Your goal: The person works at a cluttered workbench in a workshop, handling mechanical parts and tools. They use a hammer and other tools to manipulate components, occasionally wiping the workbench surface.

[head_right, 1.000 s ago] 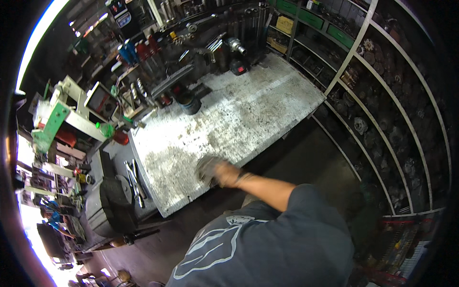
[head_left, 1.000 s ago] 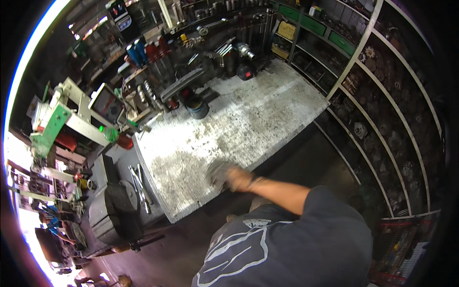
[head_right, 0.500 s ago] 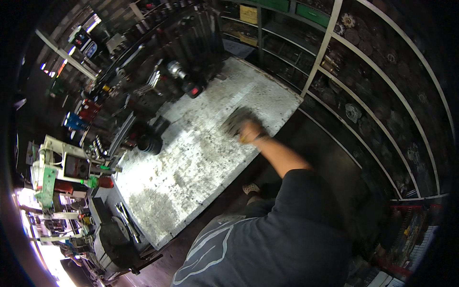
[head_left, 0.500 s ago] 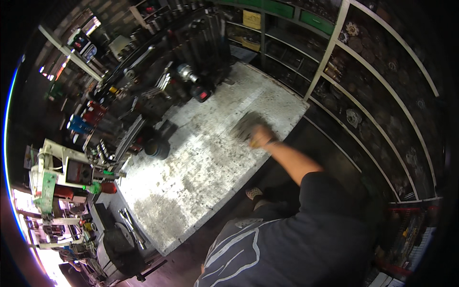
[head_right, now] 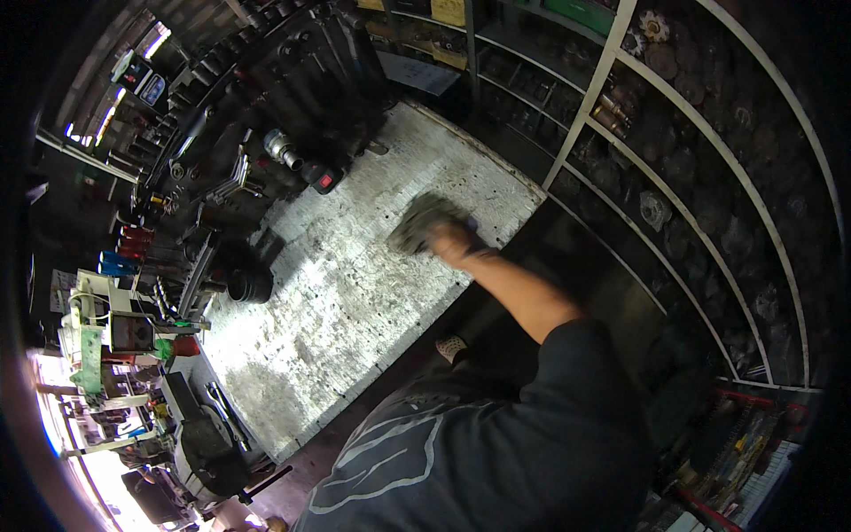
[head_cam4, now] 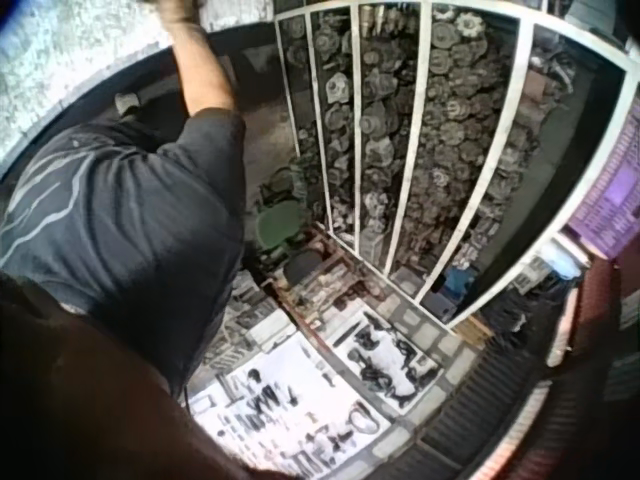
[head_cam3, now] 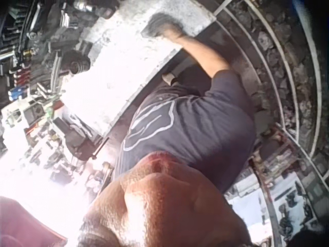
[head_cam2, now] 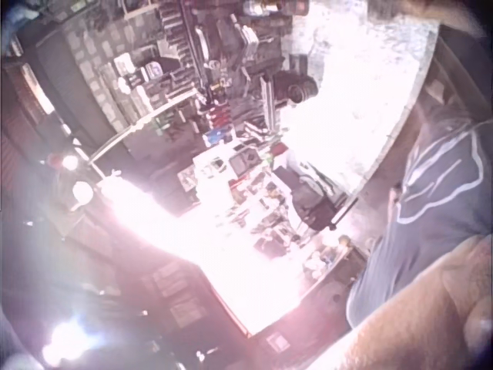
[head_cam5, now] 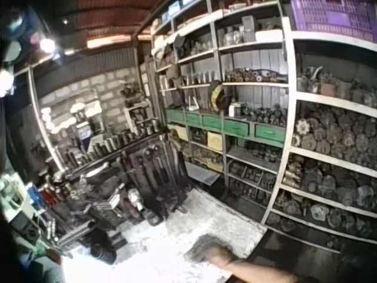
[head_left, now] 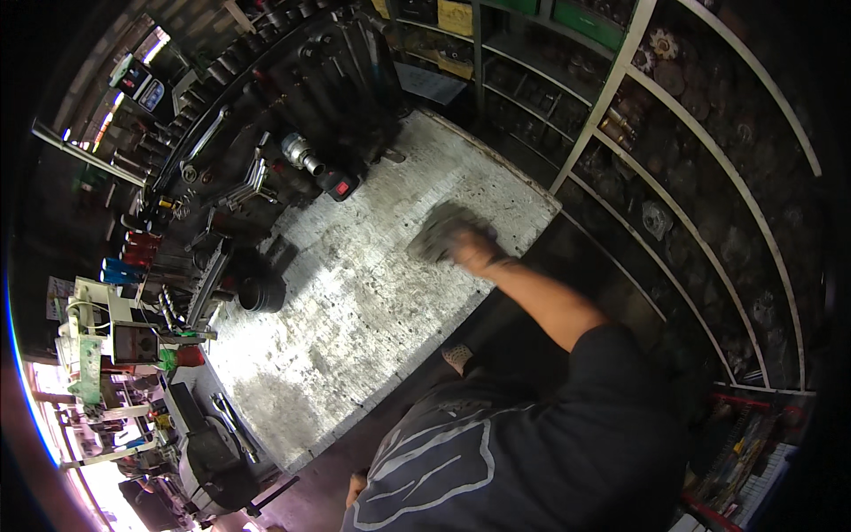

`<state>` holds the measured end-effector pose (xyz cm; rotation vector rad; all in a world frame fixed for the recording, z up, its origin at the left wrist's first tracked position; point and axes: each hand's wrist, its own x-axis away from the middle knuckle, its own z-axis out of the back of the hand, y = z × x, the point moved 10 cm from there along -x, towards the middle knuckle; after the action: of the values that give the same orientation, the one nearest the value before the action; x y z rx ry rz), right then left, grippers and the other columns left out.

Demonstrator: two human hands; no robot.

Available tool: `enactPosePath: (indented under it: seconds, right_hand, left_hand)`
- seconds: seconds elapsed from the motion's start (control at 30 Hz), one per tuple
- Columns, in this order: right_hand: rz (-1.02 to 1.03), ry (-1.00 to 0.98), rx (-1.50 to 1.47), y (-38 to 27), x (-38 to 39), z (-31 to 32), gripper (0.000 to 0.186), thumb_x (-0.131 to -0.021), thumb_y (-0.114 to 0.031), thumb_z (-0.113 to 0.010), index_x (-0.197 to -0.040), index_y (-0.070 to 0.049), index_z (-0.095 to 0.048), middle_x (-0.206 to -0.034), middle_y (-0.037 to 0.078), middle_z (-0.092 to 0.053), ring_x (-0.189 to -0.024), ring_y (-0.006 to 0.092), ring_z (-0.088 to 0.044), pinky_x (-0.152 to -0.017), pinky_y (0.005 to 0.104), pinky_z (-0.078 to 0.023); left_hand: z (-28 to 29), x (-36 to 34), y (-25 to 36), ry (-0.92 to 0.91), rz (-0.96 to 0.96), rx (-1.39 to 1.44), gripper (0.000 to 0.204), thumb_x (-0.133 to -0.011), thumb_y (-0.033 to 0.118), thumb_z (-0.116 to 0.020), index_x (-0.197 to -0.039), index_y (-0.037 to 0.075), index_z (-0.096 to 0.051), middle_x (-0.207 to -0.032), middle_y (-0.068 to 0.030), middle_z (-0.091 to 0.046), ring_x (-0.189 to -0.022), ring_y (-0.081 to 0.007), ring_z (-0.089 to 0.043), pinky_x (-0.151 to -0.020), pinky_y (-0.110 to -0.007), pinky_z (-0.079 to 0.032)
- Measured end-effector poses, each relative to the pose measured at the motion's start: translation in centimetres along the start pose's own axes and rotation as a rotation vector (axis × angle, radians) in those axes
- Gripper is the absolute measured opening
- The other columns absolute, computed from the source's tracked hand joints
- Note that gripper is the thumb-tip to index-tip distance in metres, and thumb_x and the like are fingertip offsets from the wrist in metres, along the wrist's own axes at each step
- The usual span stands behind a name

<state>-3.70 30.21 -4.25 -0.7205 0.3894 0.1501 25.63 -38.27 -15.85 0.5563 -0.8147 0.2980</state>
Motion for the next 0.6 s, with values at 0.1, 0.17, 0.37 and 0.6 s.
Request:
enactPosePath:
  seconds: [0.1, 0.17, 0.37, 0.6]
  right_hand:
    - [0.227, -0.137, -0.066, -3.9, -1.5, -3.6, 0.032, -0.088, -0.003, -0.067, -0.119, -0.008, -0.074, -0.128, 0.014, -0.068, -0.126, 0.0342, -0.062, -0.109, 0.0425, -0.050]
    - [0.002, -0.231, -0.220, 2.6, -2.7, -1.5, 0.030, -0.089, -0.007, -0.068, -0.118, -0.007, -0.074, -0.126, 0.015, -0.069, -0.122, 0.0333, -0.063, -0.105, 0.0421, -0.051]
    - [-0.872, 0.185, 0.362, 30.9, 4.5, 22.9, 0.031, -0.098, -0.019, -0.066, -0.124, -0.005, -0.074, -0.120, 0.015, -0.075, -0.106, 0.0283, -0.071, -0.091, 0.0391, -0.056]
    - [-0.305, 0.465, 0.336, 11.1, 4.1, 16.2, 0.029, -0.106, -0.031, -0.063, -0.116, -0.006, -0.074, -0.092, 0.011, -0.079, -0.079, 0.0235, -0.073, -0.075, 0.0389, -0.057]
  left_hand:
    - [3.0, 0.0, 3.8, 0.019, -0.066, 0.035, 0.027, -0.097, 0.009, -0.061, -0.117, -0.003, -0.074, -0.091, -0.0134, -0.079, -0.078, -0.0191, -0.075, -0.067, -0.032, -0.058]
    - [4.4, 0.4, 5.1, 0.083, -0.032, 0.251, 0.028, -0.098, 0.009, -0.061, -0.118, -0.003, -0.074, -0.092, -0.0135, -0.079, -0.079, -0.0188, -0.075, -0.068, -0.032, -0.058]
    - [0.2, 6.3, -0.5, 0.224, 0.152, 0.488, 0.028, -0.102, 0.012, -0.060, -0.122, -0.004, -0.073, -0.084, -0.0138, -0.079, -0.070, -0.0171, -0.074, -0.063, -0.033, -0.058]
    - [-19.0, 14.3, -14.3, 0.063, 0.220, -0.070, 0.040, -0.099, 0.033, -0.069, -0.133, 0.012, -0.073, -0.133, -0.0140, -0.073, -0.117, -0.0297, -0.073, -0.099, -0.043, -0.058]
